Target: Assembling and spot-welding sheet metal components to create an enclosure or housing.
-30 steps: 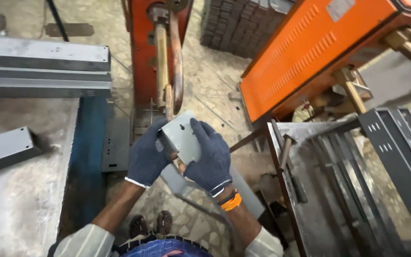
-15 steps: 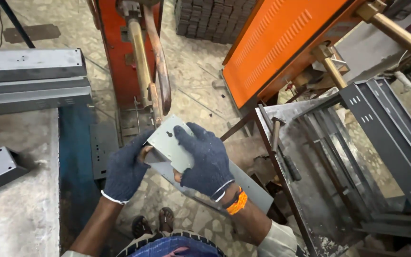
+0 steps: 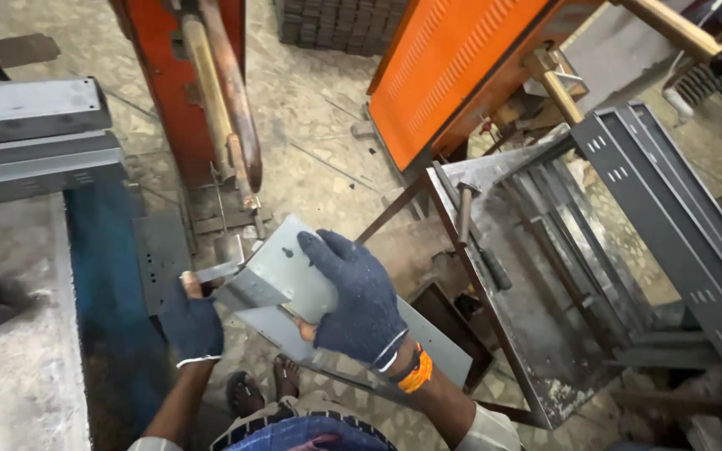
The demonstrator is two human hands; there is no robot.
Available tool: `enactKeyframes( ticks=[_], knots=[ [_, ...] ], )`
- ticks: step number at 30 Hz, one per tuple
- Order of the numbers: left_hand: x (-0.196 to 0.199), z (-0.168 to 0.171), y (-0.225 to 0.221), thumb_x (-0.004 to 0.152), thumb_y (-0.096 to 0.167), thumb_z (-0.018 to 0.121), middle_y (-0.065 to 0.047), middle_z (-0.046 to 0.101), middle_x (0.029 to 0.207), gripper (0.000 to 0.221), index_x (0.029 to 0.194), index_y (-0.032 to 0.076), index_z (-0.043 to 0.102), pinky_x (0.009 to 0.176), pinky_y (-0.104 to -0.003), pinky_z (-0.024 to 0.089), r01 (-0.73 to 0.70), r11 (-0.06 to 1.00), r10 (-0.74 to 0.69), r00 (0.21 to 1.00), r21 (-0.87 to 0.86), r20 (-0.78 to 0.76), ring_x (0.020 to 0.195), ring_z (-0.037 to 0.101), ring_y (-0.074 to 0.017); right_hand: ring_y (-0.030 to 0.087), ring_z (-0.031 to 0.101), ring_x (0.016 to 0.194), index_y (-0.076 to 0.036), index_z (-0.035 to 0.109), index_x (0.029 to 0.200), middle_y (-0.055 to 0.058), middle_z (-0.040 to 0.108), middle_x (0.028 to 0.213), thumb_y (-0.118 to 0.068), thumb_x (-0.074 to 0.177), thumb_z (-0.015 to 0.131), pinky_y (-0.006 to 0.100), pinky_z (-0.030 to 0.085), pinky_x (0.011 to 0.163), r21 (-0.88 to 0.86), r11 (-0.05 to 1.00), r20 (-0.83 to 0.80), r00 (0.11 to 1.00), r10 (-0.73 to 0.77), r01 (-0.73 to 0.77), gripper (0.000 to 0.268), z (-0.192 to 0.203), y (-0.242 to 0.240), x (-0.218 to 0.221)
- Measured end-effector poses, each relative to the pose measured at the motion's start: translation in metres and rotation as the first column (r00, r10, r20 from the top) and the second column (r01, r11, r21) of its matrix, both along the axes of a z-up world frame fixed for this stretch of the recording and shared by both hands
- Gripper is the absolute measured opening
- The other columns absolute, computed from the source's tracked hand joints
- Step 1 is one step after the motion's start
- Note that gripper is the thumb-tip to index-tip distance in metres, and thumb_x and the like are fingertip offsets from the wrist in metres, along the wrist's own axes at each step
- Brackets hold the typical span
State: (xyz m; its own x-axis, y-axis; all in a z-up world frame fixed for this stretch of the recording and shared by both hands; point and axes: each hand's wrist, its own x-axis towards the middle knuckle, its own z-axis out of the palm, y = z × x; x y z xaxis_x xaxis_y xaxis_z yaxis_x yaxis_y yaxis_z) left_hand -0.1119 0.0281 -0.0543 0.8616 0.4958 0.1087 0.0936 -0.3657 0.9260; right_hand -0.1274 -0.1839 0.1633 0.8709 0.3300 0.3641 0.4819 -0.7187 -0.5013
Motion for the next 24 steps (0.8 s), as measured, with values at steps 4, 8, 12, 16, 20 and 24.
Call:
enactKeyframes(
  ticks=[4, 8, 12, 16, 20, 24],
  knots=[
    [0.005, -0.014, -0.007, 0.117, 0.034, 0.041, -0.009, 0.069, 0.084, 0.045, 0.099, -0.001, 0.063, 0.073, -0.036, 0.049, 0.056, 0.966, 0.012, 0.966, -0.254, 0.259, 0.076, 0.064, -0.0179, 0.040, 0.065, 0.121, -0.003, 0.054, 0.145, 0.024, 0.063, 0.139, -0.026, 0.055, 0.088, 0.045, 0.052, 0.103, 0.043, 0.998, -0.009, 0.999, 0.036, -0.035, 0.099, 0.011, -0.007, -0.012],
    [0.017, -0.013, -0.027, 0.118, 0.036, 0.047, -0.005, 0.052, 0.073, 0.050, 0.084, 0.000, 0.051, 0.065, -0.038, 0.039, 0.014, 0.951, 0.070, 0.964, -0.309, 0.258, 0.070, 0.048, -0.0146, 0.031, 0.066, 0.125, -0.001, 0.043, 0.155, 0.021, 0.062, 0.143, -0.027, 0.064, 0.088, 0.039, 0.053, 0.109, 0.112, 0.992, -0.055, 0.997, 0.062, -0.055, 0.105, 0.009, -0.036, -0.014],
    [0.030, 0.003, -0.046, 0.115, 0.037, 0.047, -0.009, 0.051, 0.070, 0.048, 0.085, 0.001, 0.053, 0.063, -0.039, 0.039, -0.003, 0.990, 0.039, 0.965, -0.138, 0.259, 0.067, 0.049, -0.0194, 0.032, 0.056, 0.139, 0.001, 0.034, 0.157, 0.021, 0.052, 0.154, -0.025, 0.062, 0.088, 0.038, 0.043, 0.119, 0.238, 0.970, -0.089, 0.993, 0.076, -0.053, 0.112, -0.007, -0.083, 0.004],
    [0.041, -0.005, -0.072, 0.117, 0.035, 0.046, -0.017, 0.052, 0.070, 0.048, 0.084, 0.002, 0.053, 0.065, -0.046, 0.038, -0.037, 0.995, 0.020, 0.982, 0.088, 0.189, 0.066, 0.053, -0.0311, 0.031, 0.052, 0.145, 0.000, 0.034, 0.159, 0.020, 0.049, 0.159, -0.022, 0.062, 0.087, 0.037, 0.039, 0.121, 0.357, 0.934, -0.268, 0.955, 0.131, -0.028, 0.112, -0.038, -0.136, 0.026],
    [0.043, -0.002, -0.110, 0.120, 0.034, 0.048, -0.023, 0.057, 0.076, 0.043, 0.092, 0.004, 0.058, 0.065, -0.053, 0.040, -0.082, 0.960, 0.043, 0.988, 0.269, 0.148, 0.071, 0.057, -0.0437, 0.026, 0.046, 0.148, -0.001, 0.036, 0.160, 0.018, 0.048, 0.157, -0.017, 0.067, 0.087, 0.036, 0.033, 0.124, 0.410, 0.904, -0.284, 0.925, 0.252, -0.120, 0.108, -0.068, -0.192, 0.042],
    [0.056, 0.014, -0.150, 0.118, 0.034, 0.050, -0.022, 0.061, 0.076, 0.035, 0.102, 0.007, 0.065, 0.061, -0.055, 0.041, -0.098, 0.923, 0.057, 0.991, 0.371, 0.121, 0.069, 0.060, -0.0450, 0.021, 0.048, 0.144, -0.002, 0.039, 0.158, 0.013, 0.051, 0.156, -0.025, 0.081, 0.086, 0.037, 0.036, 0.121, 0.528, 0.847, -0.376, 0.877, 0.300, -0.063, 0.093, -0.108, -0.255, 0.076]
  ],
)
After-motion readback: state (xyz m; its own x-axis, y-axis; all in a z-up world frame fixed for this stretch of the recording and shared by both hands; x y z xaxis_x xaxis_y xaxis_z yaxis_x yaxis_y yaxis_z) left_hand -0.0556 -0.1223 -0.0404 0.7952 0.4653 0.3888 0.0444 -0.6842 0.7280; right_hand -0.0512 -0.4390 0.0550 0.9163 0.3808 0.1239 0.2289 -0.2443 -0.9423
